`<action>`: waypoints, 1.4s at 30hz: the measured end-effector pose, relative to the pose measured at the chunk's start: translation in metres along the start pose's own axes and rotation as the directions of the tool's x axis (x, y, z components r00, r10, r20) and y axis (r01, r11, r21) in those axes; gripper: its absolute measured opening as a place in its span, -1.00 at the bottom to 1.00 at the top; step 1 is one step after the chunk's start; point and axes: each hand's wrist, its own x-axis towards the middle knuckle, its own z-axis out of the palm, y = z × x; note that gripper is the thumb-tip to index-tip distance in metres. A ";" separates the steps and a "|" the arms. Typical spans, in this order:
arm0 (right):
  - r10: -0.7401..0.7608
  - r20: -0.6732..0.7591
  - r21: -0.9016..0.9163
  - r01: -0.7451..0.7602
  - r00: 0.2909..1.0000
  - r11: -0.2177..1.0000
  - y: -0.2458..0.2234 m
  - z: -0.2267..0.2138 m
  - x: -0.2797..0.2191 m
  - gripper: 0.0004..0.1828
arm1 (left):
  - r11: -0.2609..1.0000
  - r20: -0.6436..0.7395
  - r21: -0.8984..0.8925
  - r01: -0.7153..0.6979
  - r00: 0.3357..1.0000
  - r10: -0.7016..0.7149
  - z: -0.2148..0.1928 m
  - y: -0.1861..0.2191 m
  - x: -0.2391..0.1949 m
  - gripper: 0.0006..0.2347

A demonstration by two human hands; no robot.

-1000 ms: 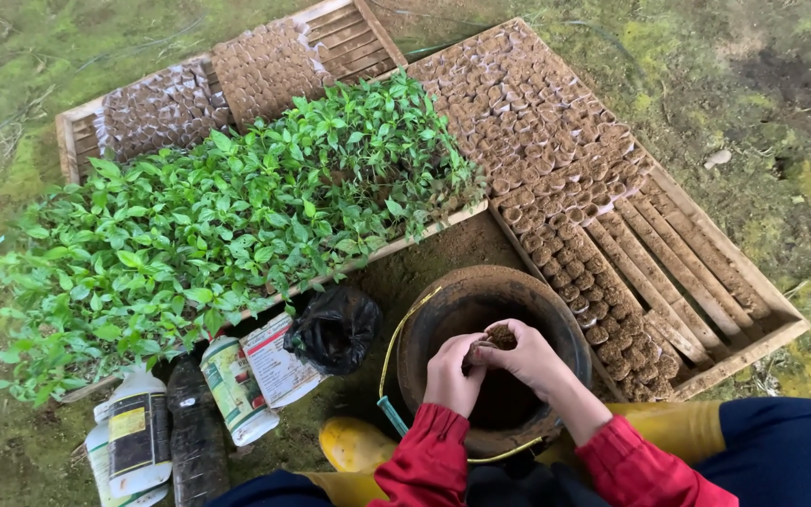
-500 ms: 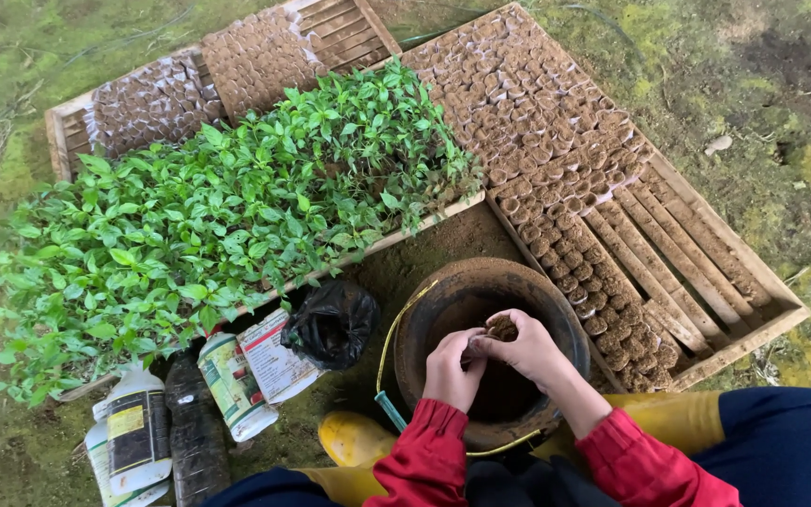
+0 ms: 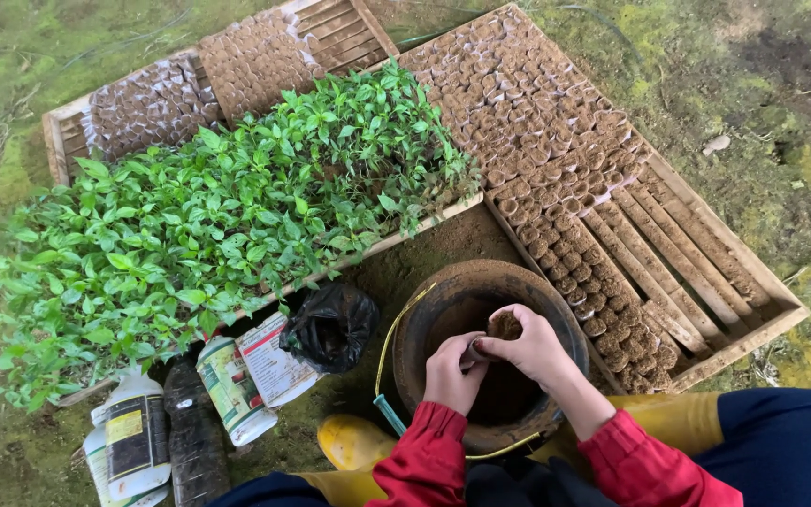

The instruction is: Filling small biodegradable paper pots with soil and arranging them in a seedling tray.

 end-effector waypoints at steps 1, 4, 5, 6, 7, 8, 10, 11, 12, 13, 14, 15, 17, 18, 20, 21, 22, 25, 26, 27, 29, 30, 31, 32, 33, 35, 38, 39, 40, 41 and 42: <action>-0.002 -0.002 0.001 0.002 1.000 1.000 -0.006 0.000 -0.004 -0.48 | 1.000 0.000 0.000 -0.002 1.000 0.002 0.002 -0.006 0.000 -0.82; -0.011 -0.004 0.246 0.011 1.000 0.969 -0.024 -0.002 -0.012 -0.63 | 0.997 -0.028 0.036 -0.063 0.998 0.064 0.003 -0.015 0.000 -0.76; -0.014 0.094 0.433 -0.028 0.996 0.901 -0.030 -0.005 -0.012 -0.81 | 0.999 0.026 -0.009 -0.041 0.999 0.041 0.002 -0.014 0.002 -0.73; -0.038 0.189 0.598 -0.084 0.981 0.797 -0.036 -0.008 -0.013 -0.91 | 0.998 0.081 -0.054 -0.017 0.997 0.021 0.001 -0.013 0.003 -0.69; -0.043 0.184 0.598 -0.077 0.982 0.798 -0.034 -0.007 -0.012 -0.91 | 0.998 0.082 -0.057 -0.023 0.996 0.027 0.002 -0.009 0.003 -0.69; -0.107 0.166 0.661 -0.030 0.980 0.750 -0.032 -0.006 -0.011 -0.90 | 0.998 0.096 -0.057 0.013 0.995 -0.008 0.002 -0.005 0.003 -0.70; -0.170 0.146 0.719 0.013 0.975 0.695 -0.034 -0.002 -0.014 -0.87 | 0.997 0.110 -0.056 0.051 0.993 -0.045 0.003 -0.003 0.002 -0.71; -0.174 0.127 0.742 0.023 0.977 0.670 -0.039 0.001 -0.017 -0.76 | 0.995 0.117 -0.071 0.072 0.991 -0.063 0.005 -0.006 0.001 -0.71; -0.178 0.108 0.765 0.033 0.978 0.644 -0.043 0.004 -0.021 -0.64 | 0.992 0.124 -0.086 0.092 0.989 -0.081 0.006 -0.008 0.000 -0.70; -0.177 0.107 0.765 0.032 0.978 0.643 -0.044 0.005 -0.023 -0.64 | 0.992 0.125 -0.085 0.093 0.989 -0.082 0.006 -0.006 -0.001 -0.70; -0.203 0.105 0.776 0.048 0.974 0.630 -0.045 0.007 -0.025 -0.62 | 0.987 0.127 -0.103 0.120 0.986 -0.106 0.006 -0.004 -0.002 -0.73; -0.232 0.102 0.785 0.065 0.967 0.616 -0.047 0.008 -0.026 -0.60 | 0.982 0.128 -0.122 0.144 0.983 -0.128 0.007 -0.002 -0.001 -0.75; -0.244 0.097 0.797 0.072 0.965 0.600 -0.045 0.010 -0.025 -0.59 | 0.982 0.131 -0.112 0.155 0.981 -0.140 0.006 0.002 -0.001 -0.77; -0.254 0.092 0.808 0.077 0.963 0.584 -0.045 0.011 -0.024 -0.59 | 0.981 0.135 -0.102 0.167 0.979 -0.153 0.006 0.004 0.000 -0.79; -0.171 0.119 0.826 -0.002 0.978 0.563 -0.048 0.005 -0.022 -0.68 | 0.977 0.133 -0.111 0.180 0.977 -0.165 0.005 0.006 0.002 -0.77; -0.087 0.150 0.842 -0.081 0.985 0.534 -0.051 0.002 -0.020 -0.76 | 0.973 0.133 -0.119 0.195 0.975 -0.179 0.004 0.007 0.003 -0.74; -0.085 0.151 0.841 -0.083 0.985 0.535 -0.046 -0.003 -0.019 -0.76 | 0.973 0.133 -0.120 0.197 0.974 -0.181 0.001 0.015 0.001 -0.74; -0.081 0.181 0.767 -0.089 0.980 0.635 -0.040 -0.016 -0.014 -0.85 | 0.971 0.126 -0.147 0.190 0.977 -0.172 -0.005 0.025 0.001 -0.72; -0.023 0.178 0.622 -0.094 0.984 0.778 -0.040 -0.018 -0.014 -0.88 | 0.977 0.123 -0.135 0.163 0.981 -0.147 -0.005 0.022 0.001 -0.71; 0.030 0.161 0.451 -0.101 0.987 0.887 -0.041 -0.021 -0.014 -0.85 | 0.983 0.122 -0.124 0.132 0.986 -0.117 -0.004 0.018 0.001 -0.69; 0.069 0.149 0.124 -0.088 0.986 0.988 -0.058 -0.027 -0.024 -0.86 | 0.971 0.132 -0.170 0.169 0.980 -0.147 -0.003 0.018 0.003 -0.69; 0.100 0.126 -0.217 -0.071 0.987 0.974 -0.066 -0.030 -0.028 -0.75 | 0.955 0.142 -0.216 0.204 0.974 -0.176 -0.003 0.018 0.004 -0.69; 0.107 0.125 -0.216 -0.078 0.986 0.973 -0.056 -0.026 -0.024 -0.75 | 0.954 0.147 -0.214 0.210 0.972 -0.181 -0.001 0.017 0.004 -0.69; 0.053 0.112 -0.275 -0.021 0.992 0.961 -0.045 -0.023 -0.020 -0.73 | 0.957 0.154 -0.201 0.207 0.972 -0.178 0.000 0.016 0.004 -0.68; -0.004 0.098 -0.332 0.036 0.995 0.942 -0.035 -0.020 -0.015 -0.71 | 0.961 0.163 -0.188 0.200 0.972 -0.171 0.003 0.015 0.006 -0.67; -0.009 0.102 -0.276 0.037 0.995 0.960 -0.033 -0.022 -0.015 -0.73 | 0.962 0.166 -0.187 0.199 0.971 -0.169 0.007 0.020 0.008 -0.68; -0.007 0.082 0.017 0.006 0.997 1.000 -0.037 -0.024 -0.018 -0.78 | 0.961 0.161 -0.171 0.217 0.968 -0.190 0.016 0.017 0.011 -0.66; 0.000 0.054 0.254 -0.014 0.999 0.967 -0.039 -0.027 -0.018 -0.79 | 0.960 0.153 -0.159 0.229 0.967 -0.206 0.022 0.015 0.013 -0.64; 0.004 0.047 0.254 -0.016 0.999 0.967 -0.039 -0.031 -0.019 -0.79 | 0.960 0.161 -0.161 0.230 0.965 -0.205 0.027 0.016 0.013 -0.64; -0.061 0.073 0.430 0.024 0.995 0.902 -0.040 -0.034 -0.020 -0.90 | 0.954 0.175 -0.180 0.240 0.962 -0.209 0.031 0.017 0.015 -0.66; -0.130 0.086 0.592 0.055 0.988 0.804 -0.041 -0.038 -0.020 -0.80 | 0.948 0.189 -0.199 0.250 0.959 -0.213 0.035 0.019 0.016 -0.68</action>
